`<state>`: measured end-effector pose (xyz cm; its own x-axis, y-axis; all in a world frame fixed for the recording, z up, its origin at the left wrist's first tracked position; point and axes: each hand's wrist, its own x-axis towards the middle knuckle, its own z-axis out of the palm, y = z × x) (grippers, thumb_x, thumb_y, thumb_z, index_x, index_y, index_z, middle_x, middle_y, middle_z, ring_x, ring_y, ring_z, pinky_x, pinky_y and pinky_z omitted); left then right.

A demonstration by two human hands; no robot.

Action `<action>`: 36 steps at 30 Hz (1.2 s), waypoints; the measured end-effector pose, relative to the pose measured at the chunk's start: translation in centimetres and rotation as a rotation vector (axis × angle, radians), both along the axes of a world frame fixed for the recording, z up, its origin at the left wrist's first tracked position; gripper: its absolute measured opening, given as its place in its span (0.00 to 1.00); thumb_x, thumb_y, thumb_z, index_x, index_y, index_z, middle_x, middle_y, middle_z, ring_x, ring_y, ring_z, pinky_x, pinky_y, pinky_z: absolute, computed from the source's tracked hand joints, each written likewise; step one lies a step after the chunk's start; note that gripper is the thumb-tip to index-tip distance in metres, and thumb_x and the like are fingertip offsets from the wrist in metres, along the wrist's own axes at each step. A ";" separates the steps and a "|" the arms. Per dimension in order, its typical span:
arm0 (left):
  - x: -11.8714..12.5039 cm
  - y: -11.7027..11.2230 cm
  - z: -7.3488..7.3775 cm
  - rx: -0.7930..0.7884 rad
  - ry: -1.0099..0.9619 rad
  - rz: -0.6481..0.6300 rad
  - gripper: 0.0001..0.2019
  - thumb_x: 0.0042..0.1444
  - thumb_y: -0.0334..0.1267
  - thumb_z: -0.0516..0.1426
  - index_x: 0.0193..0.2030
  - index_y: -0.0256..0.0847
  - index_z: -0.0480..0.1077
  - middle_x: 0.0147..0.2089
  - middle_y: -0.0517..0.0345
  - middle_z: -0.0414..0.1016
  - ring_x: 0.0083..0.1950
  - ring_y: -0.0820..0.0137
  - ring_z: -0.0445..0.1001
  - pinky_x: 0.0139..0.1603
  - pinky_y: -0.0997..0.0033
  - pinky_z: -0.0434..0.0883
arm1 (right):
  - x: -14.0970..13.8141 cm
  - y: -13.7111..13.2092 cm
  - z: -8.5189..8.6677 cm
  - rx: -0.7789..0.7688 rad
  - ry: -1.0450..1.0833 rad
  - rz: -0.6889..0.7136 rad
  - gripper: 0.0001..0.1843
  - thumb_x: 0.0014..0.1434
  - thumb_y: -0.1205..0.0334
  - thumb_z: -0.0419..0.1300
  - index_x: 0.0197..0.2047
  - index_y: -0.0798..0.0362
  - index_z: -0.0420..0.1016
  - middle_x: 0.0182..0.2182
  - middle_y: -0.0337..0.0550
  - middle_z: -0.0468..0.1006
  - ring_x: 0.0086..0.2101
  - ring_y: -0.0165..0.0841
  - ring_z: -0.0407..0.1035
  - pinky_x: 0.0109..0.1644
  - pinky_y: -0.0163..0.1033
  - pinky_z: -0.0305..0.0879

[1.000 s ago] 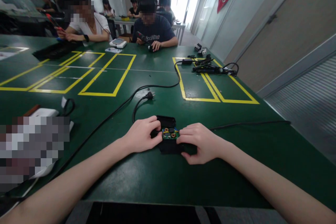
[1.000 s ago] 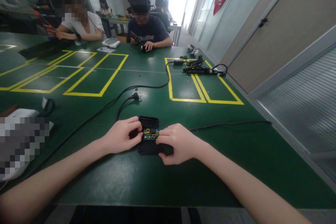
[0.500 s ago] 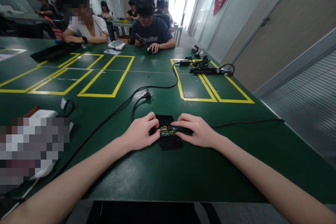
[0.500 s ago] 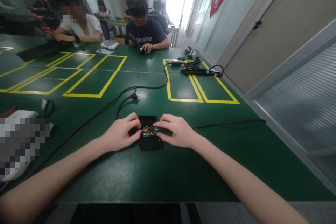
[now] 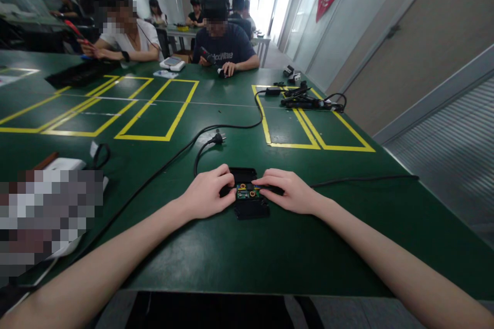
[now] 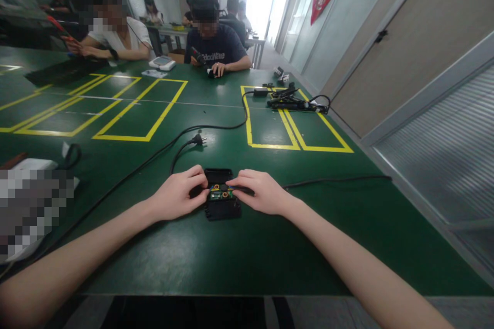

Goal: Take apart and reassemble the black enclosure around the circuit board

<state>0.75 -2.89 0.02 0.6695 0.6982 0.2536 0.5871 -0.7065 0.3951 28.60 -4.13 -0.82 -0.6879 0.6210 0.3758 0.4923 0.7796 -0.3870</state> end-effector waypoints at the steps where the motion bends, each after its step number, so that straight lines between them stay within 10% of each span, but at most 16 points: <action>1: 0.0 0.0 0.0 0.004 -0.003 -0.003 0.07 0.65 0.39 0.55 0.36 0.41 0.69 0.40 0.59 0.70 0.31 0.72 0.69 0.33 0.71 0.64 | 0.0 0.0 0.0 0.002 -0.010 -0.008 0.14 0.75 0.60 0.55 0.56 0.53 0.78 0.38 0.47 0.79 0.38 0.35 0.75 0.41 0.39 0.71; 6: -0.2 0.3 0.3 0.017 -0.022 -0.010 0.07 0.66 0.38 0.54 0.36 0.41 0.70 0.36 0.60 0.72 0.32 0.71 0.71 0.33 0.71 0.64 | 0.6 0.1 0.3 -0.033 -0.062 -0.086 0.18 0.74 0.56 0.56 0.62 0.53 0.74 0.34 0.42 0.79 0.32 0.34 0.74 0.36 0.37 0.68; 11: -0.5 0.4 0.6 -0.001 -0.093 -0.002 0.09 0.67 0.40 0.55 0.37 0.41 0.72 0.31 0.62 0.76 0.29 0.72 0.73 0.32 0.73 0.64 | 1.1 0.2 0.7 -0.095 -0.017 -0.151 0.12 0.73 0.54 0.58 0.46 0.53 0.79 0.30 0.40 0.79 0.27 0.31 0.72 0.33 0.35 0.66; 23: -0.8 -0.9 0.9 -0.068 -0.146 -0.274 0.07 0.61 0.36 0.56 0.33 0.40 0.72 0.26 0.63 0.73 0.24 0.76 0.69 0.27 0.76 0.61 | 0.8 -1.6 1.8 -0.117 0.014 0.063 0.07 0.69 0.62 0.61 0.38 0.53 0.76 0.28 0.40 0.78 0.25 0.28 0.70 0.31 0.33 0.63; 36: -1.0 -0.1 0.3 -0.001 -0.078 -0.045 0.07 0.65 0.40 0.57 0.38 0.41 0.75 0.32 0.60 0.79 0.29 0.73 0.75 0.30 0.76 0.65 | 0.4 -0.9 0.5 -0.103 -0.001 -0.091 0.06 0.70 0.60 0.60 0.44 0.52 0.76 0.33 0.42 0.82 0.29 0.31 0.75 0.34 0.34 0.66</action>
<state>-0.28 -2.97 0.30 0.6780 0.6685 0.3057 0.5224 -0.7308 0.4394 28.98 -4.99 -0.34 -0.6271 0.7162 0.3061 0.5597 0.6877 -0.4624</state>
